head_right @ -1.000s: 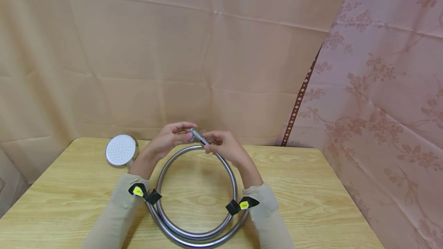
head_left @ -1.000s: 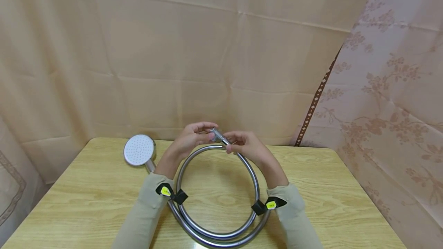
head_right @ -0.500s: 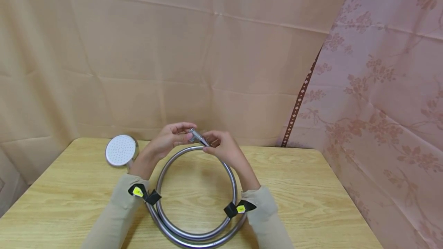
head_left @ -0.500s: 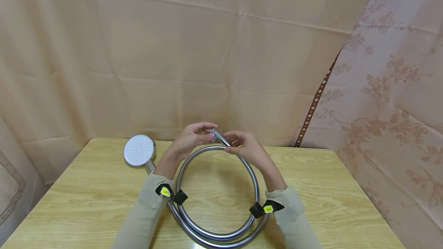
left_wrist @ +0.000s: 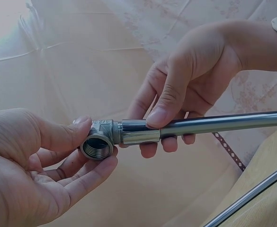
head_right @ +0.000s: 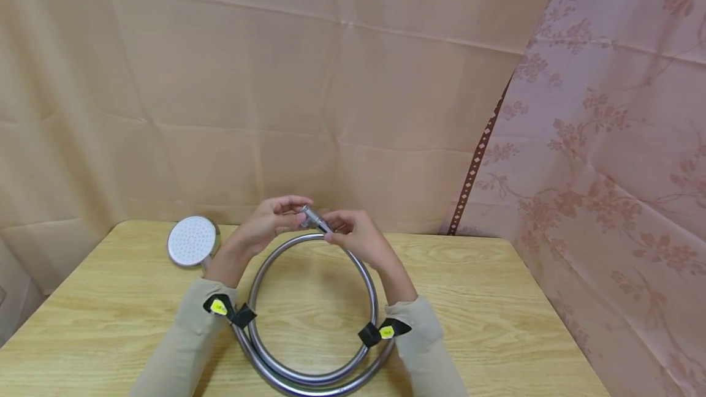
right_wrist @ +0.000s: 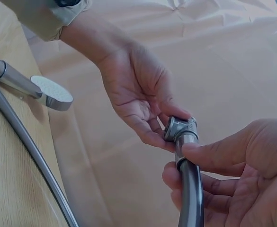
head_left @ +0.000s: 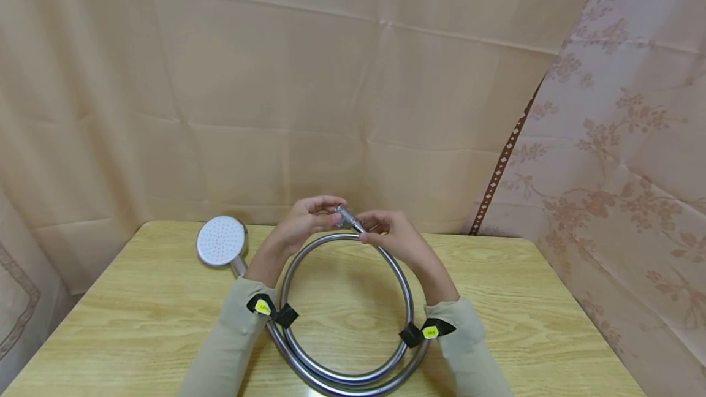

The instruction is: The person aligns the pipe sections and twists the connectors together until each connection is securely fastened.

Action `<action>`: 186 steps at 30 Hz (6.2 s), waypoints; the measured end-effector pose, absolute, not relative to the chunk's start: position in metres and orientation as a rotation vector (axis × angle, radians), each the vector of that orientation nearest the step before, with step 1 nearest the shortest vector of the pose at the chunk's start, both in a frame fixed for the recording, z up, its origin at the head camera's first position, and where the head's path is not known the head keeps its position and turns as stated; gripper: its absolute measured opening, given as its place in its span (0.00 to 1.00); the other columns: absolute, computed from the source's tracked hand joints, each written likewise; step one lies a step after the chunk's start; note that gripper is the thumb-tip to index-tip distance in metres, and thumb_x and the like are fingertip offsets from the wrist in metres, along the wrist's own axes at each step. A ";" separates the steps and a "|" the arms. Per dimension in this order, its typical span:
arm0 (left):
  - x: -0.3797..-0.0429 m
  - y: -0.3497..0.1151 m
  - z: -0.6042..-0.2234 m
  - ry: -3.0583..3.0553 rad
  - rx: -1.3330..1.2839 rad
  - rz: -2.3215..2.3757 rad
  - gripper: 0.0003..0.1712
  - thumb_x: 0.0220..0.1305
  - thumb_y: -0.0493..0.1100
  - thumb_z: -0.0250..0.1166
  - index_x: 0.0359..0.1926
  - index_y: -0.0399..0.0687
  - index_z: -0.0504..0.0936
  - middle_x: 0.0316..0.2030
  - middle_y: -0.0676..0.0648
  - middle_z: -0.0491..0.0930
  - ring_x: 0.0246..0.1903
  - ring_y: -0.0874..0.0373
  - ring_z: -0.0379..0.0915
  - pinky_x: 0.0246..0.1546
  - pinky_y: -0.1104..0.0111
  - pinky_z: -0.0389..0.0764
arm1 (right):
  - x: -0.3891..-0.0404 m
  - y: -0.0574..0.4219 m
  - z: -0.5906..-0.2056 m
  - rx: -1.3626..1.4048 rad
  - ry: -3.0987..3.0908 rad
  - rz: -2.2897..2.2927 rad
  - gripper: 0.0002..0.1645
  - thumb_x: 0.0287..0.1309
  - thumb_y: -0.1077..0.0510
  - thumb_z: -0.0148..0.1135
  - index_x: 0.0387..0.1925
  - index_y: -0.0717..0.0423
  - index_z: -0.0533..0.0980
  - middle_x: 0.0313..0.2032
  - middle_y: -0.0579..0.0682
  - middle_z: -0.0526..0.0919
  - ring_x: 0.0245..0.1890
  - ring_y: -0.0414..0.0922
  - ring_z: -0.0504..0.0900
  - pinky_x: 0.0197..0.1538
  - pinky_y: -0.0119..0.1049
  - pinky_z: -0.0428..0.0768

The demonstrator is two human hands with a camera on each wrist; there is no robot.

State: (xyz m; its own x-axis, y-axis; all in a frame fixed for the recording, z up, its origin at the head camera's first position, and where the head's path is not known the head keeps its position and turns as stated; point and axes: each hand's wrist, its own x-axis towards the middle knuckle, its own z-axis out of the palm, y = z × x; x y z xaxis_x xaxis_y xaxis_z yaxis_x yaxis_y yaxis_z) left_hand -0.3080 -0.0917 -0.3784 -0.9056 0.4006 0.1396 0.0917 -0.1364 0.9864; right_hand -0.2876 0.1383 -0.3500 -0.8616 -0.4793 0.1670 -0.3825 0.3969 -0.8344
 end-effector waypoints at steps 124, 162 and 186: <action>-0.308 -0.094 -0.378 1.948 0.596 2.140 0.19 0.70 0.32 0.60 0.61 0.32 0.76 0.38 0.58 0.82 0.41 0.63 0.77 0.51 0.64 0.79 | -0.288 0.142 -0.350 -0.735 2.559 -1.477 0.15 0.62 0.64 0.68 0.50 0.64 0.83 0.40 0.59 0.88 0.37 0.42 0.82 0.42 0.35 0.80; -0.309 -0.095 -0.381 1.961 0.577 2.166 0.18 0.68 0.30 0.62 0.58 0.35 0.79 0.40 0.57 0.83 0.42 0.62 0.79 0.50 0.66 0.78 | -0.286 0.137 -0.350 -0.754 2.522 -1.504 0.19 0.61 0.65 0.68 0.54 0.67 0.81 0.42 0.61 0.87 0.39 0.41 0.82 0.43 0.34 0.80; -0.306 -0.091 -0.378 1.919 0.519 2.184 0.22 0.69 0.31 0.62 0.62 0.27 0.74 0.41 0.54 0.82 0.41 0.62 0.80 0.50 0.69 0.83 | -0.287 0.134 -0.352 -0.771 2.629 -1.473 0.18 0.56 0.67 0.72 0.49 0.66 0.83 0.38 0.59 0.87 0.36 0.44 0.83 0.42 0.36 0.82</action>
